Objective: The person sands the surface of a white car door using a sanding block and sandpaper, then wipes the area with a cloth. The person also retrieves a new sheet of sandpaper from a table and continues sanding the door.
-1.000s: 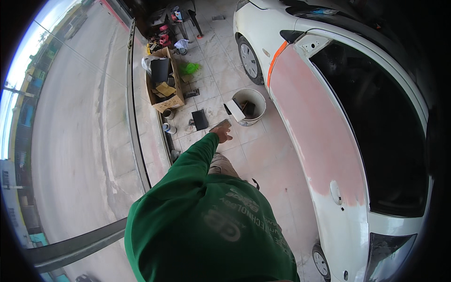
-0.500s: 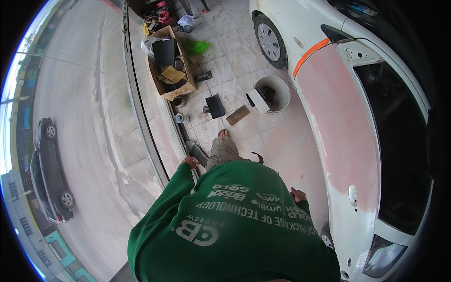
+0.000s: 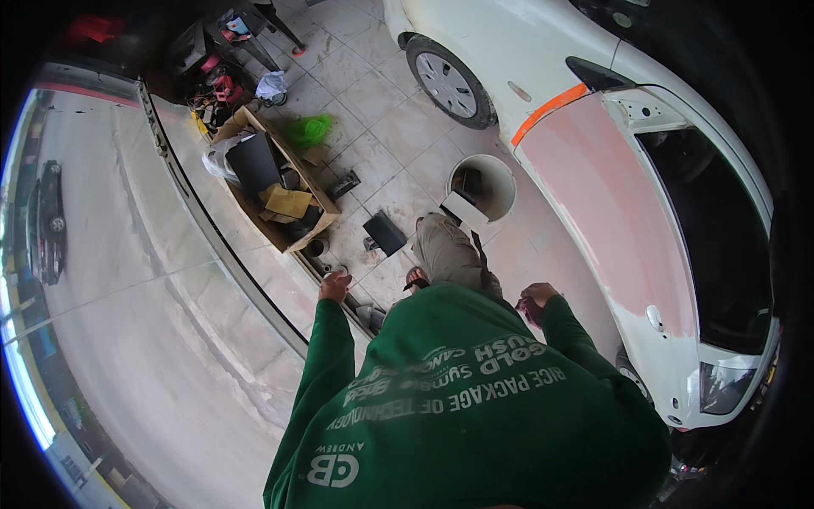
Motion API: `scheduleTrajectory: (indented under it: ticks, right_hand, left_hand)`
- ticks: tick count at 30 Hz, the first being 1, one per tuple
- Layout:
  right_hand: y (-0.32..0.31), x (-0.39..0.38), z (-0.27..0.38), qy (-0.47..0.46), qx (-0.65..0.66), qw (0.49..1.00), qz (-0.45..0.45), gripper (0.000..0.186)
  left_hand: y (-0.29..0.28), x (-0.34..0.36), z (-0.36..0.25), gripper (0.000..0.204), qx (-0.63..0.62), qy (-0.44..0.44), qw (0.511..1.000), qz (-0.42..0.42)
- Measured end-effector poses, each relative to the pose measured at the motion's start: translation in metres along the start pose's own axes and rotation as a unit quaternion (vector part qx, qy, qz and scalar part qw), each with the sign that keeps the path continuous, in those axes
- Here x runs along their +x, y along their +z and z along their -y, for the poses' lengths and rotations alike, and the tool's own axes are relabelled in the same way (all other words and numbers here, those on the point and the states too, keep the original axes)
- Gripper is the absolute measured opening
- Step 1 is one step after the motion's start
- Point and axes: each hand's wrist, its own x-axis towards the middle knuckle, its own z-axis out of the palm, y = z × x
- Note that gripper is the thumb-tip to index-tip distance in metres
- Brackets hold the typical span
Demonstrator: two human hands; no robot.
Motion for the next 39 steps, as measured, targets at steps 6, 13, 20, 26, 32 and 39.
scheduleTrajectory:
  ticks: [6, 13, 20, 26, 32, 39]
  right_hand:
    - [-0.049, 0.106, 0.073, 0.027, -0.174, 0.983, 0.058, 0.030]
    - [-0.169, 0.278, 0.279, -0.100, -0.053, 0.992, 0.054, 0.023]
    - [-0.205, 0.262, 0.706, -0.222, -0.115, 0.968, 0.019, 0.057]
    - [-0.203, 0.339, 0.822, -0.246, -0.093, 0.962, 0.073, 0.048]
    - [-0.234, 0.422, 0.791, -0.054, -0.324, 0.939, 0.098, 0.044]
    - [-0.347, 0.453, 0.937, -0.024, 0.034, 0.999, 0.035, 0.040]
  left_hand:
    - [-0.031, 0.058, -0.080, 0.056, 0.022, -0.001, 0.998, -0.066]
    - [-0.058, 0.081, -0.134, 0.035, -0.014, -0.202, 0.979, -0.030]
    - [-0.101, 0.158, -0.262, 0.036, -0.052, -0.226, 0.972, -0.047]
    - [-0.141, 0.323, -0.335, 0.058, 0.044, -0.152, 0.985, -0.067]
    - [-0.225, 0.485, -0.501, 0.050, 0.170, -0.029, 0.982, -0.081]
    - [-0.387, 0.629, -0.827, 0.040, 0.111, 0.294, 0.910, -0.270]
